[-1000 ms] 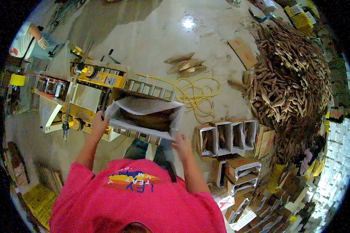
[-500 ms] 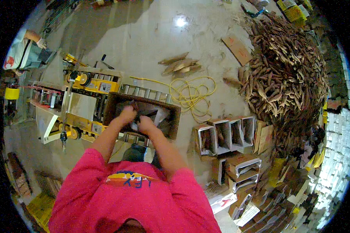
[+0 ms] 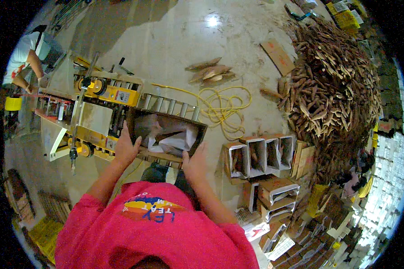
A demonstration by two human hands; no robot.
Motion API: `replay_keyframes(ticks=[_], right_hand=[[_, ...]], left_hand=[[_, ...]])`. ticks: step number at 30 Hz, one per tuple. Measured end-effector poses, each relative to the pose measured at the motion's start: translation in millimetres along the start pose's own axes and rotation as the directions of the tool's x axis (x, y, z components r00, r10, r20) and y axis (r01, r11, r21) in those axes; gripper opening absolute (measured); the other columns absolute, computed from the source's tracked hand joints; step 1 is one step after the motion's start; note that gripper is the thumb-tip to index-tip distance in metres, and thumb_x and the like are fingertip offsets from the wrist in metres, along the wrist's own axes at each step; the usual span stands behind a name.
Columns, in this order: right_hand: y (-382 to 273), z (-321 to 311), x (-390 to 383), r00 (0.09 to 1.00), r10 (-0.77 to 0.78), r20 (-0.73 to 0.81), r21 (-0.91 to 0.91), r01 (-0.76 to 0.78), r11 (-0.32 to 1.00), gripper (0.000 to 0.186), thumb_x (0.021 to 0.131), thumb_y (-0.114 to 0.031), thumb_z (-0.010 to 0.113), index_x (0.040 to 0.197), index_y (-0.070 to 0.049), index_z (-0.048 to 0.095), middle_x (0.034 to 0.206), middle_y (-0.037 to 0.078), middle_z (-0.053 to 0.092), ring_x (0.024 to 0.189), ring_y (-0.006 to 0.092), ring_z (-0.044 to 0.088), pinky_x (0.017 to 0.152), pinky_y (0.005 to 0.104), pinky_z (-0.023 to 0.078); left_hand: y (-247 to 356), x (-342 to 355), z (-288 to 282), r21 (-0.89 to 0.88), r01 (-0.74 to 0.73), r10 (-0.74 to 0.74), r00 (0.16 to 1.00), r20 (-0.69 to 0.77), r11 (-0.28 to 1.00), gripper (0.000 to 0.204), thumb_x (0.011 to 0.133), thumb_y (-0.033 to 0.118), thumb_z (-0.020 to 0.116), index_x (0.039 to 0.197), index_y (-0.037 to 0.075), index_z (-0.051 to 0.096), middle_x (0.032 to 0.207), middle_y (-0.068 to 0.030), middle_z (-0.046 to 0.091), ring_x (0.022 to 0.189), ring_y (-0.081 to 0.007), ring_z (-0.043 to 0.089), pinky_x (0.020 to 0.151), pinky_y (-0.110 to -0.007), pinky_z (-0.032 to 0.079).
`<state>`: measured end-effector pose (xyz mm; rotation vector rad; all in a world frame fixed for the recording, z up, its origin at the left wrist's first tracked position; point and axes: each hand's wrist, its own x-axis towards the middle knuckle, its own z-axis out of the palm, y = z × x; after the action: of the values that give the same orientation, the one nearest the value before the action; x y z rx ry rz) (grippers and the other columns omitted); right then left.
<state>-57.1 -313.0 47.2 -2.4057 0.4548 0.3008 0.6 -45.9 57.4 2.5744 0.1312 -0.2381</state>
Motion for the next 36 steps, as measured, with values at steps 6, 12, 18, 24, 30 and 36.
replay_keyframes(ticks=[6,12,18,24,30,36], right_hand=[[-8,48,-15,0.893,-0.213,0.397,-0.306,0.348,0.886,0.053,0.095,-0.046,0.049,0.123,-0.003,0.062,0.141,0.022,0.047,0.134,0.0419,0.038,0.106,0.0452,0.039],[-11,10,41,0.948,-0.317,0.018,0.258,0.302,0.918,0.026,0.089,-0.020,0.062,0.109,-0.003,0.063,0.091,0.020,0.064,0.099,0.0392,0.060,0.080,0.0473,0.049],[-37,-19,89,0.812,-0.504,-0.295,-0.029,0.520,0.854,0.031,0.086,-0.013,0.063,0.115,-0.001,0.060,0.112,0.018,0.059,0.104,0.0365,0.056,0.091,0.0434,0.044],[-14,-2,81,0.725,-0.671,-0.152,-0.239,0.632,0.737,0.058,0.080,-0.011,0.067,0.135,-0.005,0.050,0.128,0.014,0.053,0.118,0.0350,0.048,0.100,0.0435,0.039],[25,-17,98,0.727,-0.676,0.122,-0.398,0.660,0.637,0.090,0.064,-0.016,0.080,0.145,-0.017,0.039,0.134,0.008,0.048,0.119,0.0339,0.047,0.102,0.0445,0.039],[7,-20,94,0.718,-0.675,0.171,-0.306,0.690,0.656,0.069,0.074,-0.021,0.075,0.136,-0.014,0.046,0.127,0.011,0.052,0.113,0.0347,0.049,0.102,0.0506,0.037]], left_hand=[[15,-26,73,0.209,-0.415,0.365,0.900,0.238,0.886,0.047,0.087,0.032,0.061,0.118,-0.003,0.057,0.115,-0.0215,0.058,0.108,-0.0399,0.056,0.092,-0.046,0.047],[26,-3,67,0.122,-0.493,0.500,0.865,-0.043,0.862,0.018,0.081,0.022,0.062,0.089,0.006,0.057,0.093,-0.0142,0.056,0.084,-0.0353,0.059,0.072,-0.044,0.050],[38,-24,47,0.243,-0.349,0.422,0.798,-0.429,0.905,0.044,0.077,0.018,0.065,0.118,0.004,0.058,0.123,-0.0190,0.055,0.109,-0.0371,0.054,0.097,-0.048,0.038],[15,-37,56,0.325,-0.108,0.164,0.975,-0.148,0.939,0.043,0.085,0.034,0.060,0.113,0.002,0.064,0.125,-0.0229,0.058,0.102,-0.0345,0.059,0.089,-0.045,0.043],[4,-18,64,0.331,-0.222,0.280,0.950,-0.139,0.917,0.025,0.085,0.031,0.058,0.087,0.007,0.066,0.092,-0.0155,0.064,0.083,-0.0314,0.059,0.074,-0.046,0.043],[3,20,82,0.377,-0.160,0.222,0.967,-0.128,0.913,0.022,0.086,0.028,0.058,0.085,0.006,0.061,0.098,-0.0152,0.059,0.094,-0.0332,0.054,0.083,-0.047,0.041]])
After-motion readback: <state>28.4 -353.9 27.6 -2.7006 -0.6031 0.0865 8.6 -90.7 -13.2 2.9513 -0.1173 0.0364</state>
